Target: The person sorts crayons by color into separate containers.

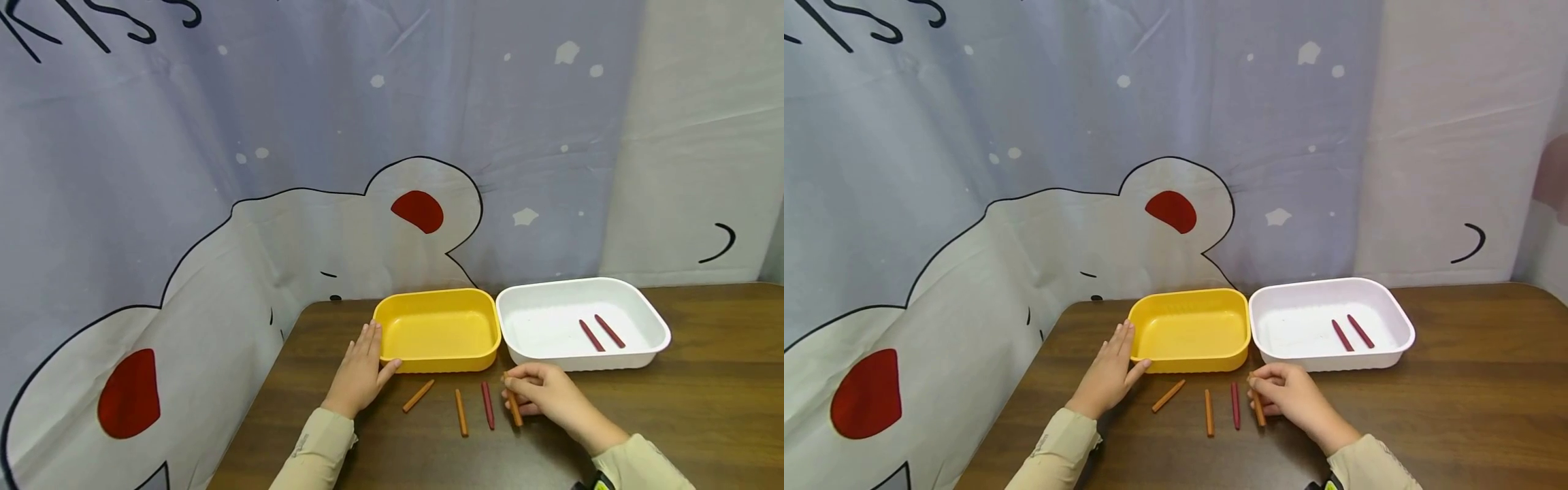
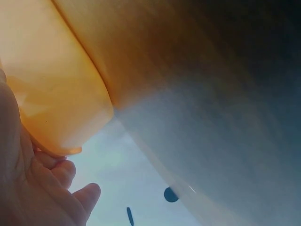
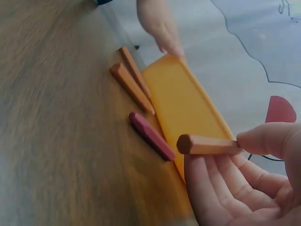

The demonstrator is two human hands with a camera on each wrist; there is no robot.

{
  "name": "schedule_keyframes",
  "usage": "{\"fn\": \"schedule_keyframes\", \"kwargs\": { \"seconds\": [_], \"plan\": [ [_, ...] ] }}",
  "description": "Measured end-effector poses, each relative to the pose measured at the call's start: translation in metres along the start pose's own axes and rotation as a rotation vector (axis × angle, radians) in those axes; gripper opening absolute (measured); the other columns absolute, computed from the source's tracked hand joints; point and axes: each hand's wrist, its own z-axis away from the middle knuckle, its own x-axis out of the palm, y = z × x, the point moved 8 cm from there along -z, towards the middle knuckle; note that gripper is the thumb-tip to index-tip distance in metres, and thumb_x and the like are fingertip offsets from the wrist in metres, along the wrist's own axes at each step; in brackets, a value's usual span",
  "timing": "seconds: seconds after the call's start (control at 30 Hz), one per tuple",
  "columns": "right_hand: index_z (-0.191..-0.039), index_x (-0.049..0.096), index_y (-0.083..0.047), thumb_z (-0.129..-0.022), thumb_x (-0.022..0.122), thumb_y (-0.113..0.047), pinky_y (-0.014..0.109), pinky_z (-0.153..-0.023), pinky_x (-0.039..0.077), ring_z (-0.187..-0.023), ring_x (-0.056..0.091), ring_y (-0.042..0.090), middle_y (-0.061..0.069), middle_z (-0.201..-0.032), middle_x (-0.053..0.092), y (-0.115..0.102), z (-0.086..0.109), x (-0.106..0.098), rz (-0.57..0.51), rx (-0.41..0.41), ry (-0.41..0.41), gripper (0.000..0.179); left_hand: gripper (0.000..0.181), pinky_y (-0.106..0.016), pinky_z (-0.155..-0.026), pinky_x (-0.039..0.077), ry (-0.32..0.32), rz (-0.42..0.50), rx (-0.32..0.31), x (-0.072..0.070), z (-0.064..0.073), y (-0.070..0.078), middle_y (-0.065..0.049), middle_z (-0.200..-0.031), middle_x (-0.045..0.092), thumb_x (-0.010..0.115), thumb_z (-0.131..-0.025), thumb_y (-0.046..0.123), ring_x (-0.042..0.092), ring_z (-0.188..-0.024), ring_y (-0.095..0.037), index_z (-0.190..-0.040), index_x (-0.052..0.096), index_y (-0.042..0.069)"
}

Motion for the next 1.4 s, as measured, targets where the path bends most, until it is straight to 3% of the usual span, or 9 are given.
{"fn": "schedule_keyframes", "kwargs": {
  "seconds": [0.3,0.57,0.73,0.97,1.23,1.4],
  "plan": [
    [-0.119,0.055,0.022,-0.103,0.058,-0.013,0.038,-0.078,0.062,-0.085,0.073,0.022,0.016,-0.098,0.072,-0.010,0.001,0.004,-0.124,-0.007,-0.049,0.039,0.083,-0.059,-0.116,0.030,0.010,-0.016,0.008,0.000,0.002,0.000,-0.024,-0.163,0.025,0.047,-0.105,0.052,0.025,-0.151,-0.038,-0.157,0.026,-0.008],
    [-0.113,0.063,0.011,-0.104,0.058,-0.011,0.039,-0.079,0.062,-0.087,0.074,0.025,0.011,-0.097,0.073,-0.030,-0.007,0.002,-0.142,-0.048,-0.045,0.025,0.082,-0.059,-0.117,0.029,0.008,-0.012,0.005,-0.001,0.001,0.000,-0.024,-0.163,0.025,0.047,-0.105,0.052,0.024,-0.151,-0.037,-0.157,0.025,-0.007],
    [-0.114,0.061,0.014,-0.103,0.058,-0.010,0.038,-0.078,0.062,-0.085,0.074,0.022,0.007,-0.094,0.074,-0.046,-0.018,0.004,-0.116,-0.072,-0.040,0.027,0.081,-0.059,-0.117,0.029,0.006,-0.009,-0.001,0.000,0.000,0.000,-0.024,-0.163,0.025,0.048,-0.105,0.051,0.024,-0.151,-0.037,-0.157,0.026,-0.007],
    [-0.118,0.054,0.023,-0.103,0.059,-0.009,0.039,-0.078,0.062,-0.085,0.074,0.026,0.016,-0.097,0.071,-0.063,-0.038,0.001,-0.083,-0.072,-0.004,0.036,0.081,-0.059,-0.117,0.029,0.007,-0.010,0.006,0.000,0.001,0.000,-0.024,-0.163,0.026,0.048,-0.105,0.051,0.025,-0.151,-0.037,-0.157,0.026,-0.007],
    [-0.119,0.058,0.018,-0.102,0.059,-0.013,0.034,-0.076,0.062,-0.084,0.073,0.019,0.012,-0.095,0.073,-0.071,-0.066,-0.003,0.033,-0.048,0.072,0.035,0.082,-0.058,-0.117,0.030,0.013,-0.029,0.018,0.001,0.001,-0.001,-0.024,-0.163,0.025,0.046,-0.105,0.053,0.025,-0.151,-0.036,-0.157,0.025,-0.007],
    [-0.116,0.061,0.014,-0.103,0.059,-0.013,0.037,-0.077,0.062,-0.084,0.072,0.021,0.015,-0.097,0.072,-0.071,-0.082,-0.004,0.113,-0.057,0.106,0.031,0.081,-0.058,-0.117,0.029,0.014,-0.035,0.019,0.001,0.001,-0.001,-0.024,-0.163,0.025,0.047,-0.105,0.052,0.025,-0.151,-0.036,-0.157,0.026,-0.007]
  ]
}}
